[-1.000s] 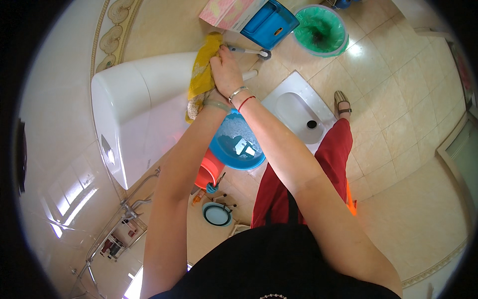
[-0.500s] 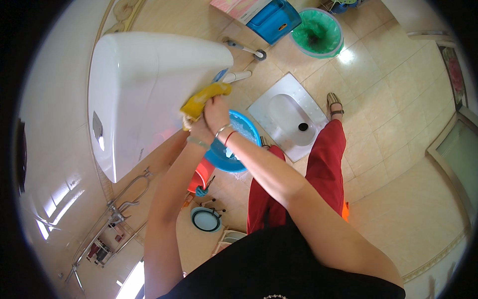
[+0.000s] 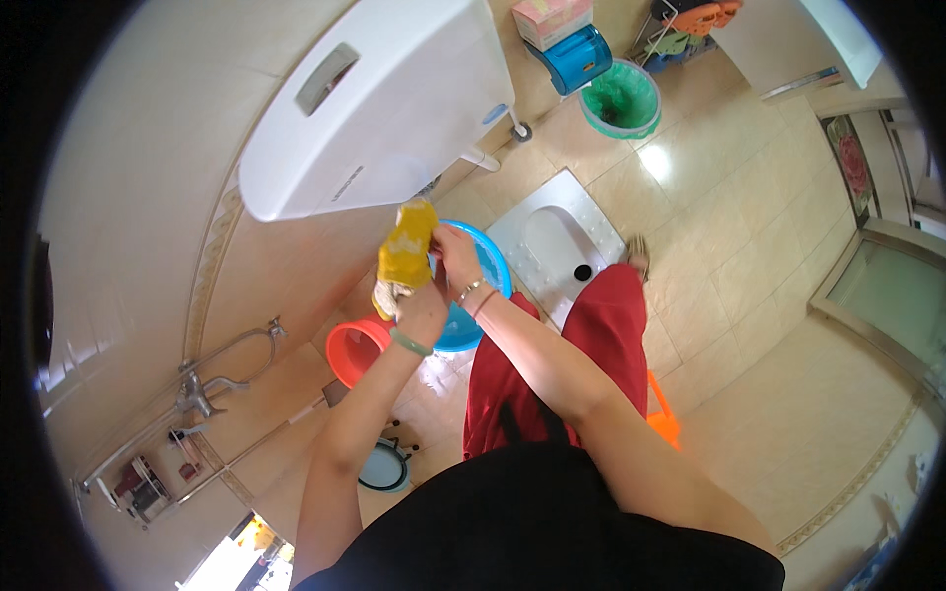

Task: The person wipes the top of a white wall-mounted appliance with a yellow cloth, then rinses the cloth in a blue basin of soapy water and wrings it out. The person repeats the wiping action on the same appliance surface.

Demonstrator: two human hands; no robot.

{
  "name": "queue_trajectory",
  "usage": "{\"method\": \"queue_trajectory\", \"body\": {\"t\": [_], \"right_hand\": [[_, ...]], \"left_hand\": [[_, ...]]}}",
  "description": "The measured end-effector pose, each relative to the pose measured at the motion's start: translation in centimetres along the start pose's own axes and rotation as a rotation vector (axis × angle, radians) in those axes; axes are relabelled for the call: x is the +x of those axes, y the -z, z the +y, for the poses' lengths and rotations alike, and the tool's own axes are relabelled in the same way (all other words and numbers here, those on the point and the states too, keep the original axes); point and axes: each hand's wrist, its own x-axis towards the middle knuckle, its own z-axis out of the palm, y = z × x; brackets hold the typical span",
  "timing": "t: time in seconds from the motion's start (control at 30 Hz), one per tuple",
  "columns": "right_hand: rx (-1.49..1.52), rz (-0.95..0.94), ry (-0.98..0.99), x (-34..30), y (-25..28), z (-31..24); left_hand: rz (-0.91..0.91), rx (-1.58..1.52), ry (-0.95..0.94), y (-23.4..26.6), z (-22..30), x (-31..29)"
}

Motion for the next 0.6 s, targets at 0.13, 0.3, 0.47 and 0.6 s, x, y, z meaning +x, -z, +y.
{"method": "queue_trajectory", "body": {"t": [0.13, 0.3, 0.47, 0.6], "right_hand": [[-0.095, 0.013, -0.078, -5.8, 1.4, 0.4], [-0.195, 0.068, -0.131, -11.4, 6.6, -0.3], [-0.334, 0.04, 0.081, -14.8, 8.9, -4.3], [-0.224, 0.004, 0.282, -14.9, 6.3, -7.8]], "left_hand": [[-0.019, 0.082, -0.09, 1.1, 2.1, -6.5], [0.006, -0.072, -0.152, -0.1, 6.8, -10.4], [0.285, -0.196, -0.27, 1.2, 12.1, -10.7], [0.377, 0.063, -0.371, 5.3, 12.0, -8.8]]}}
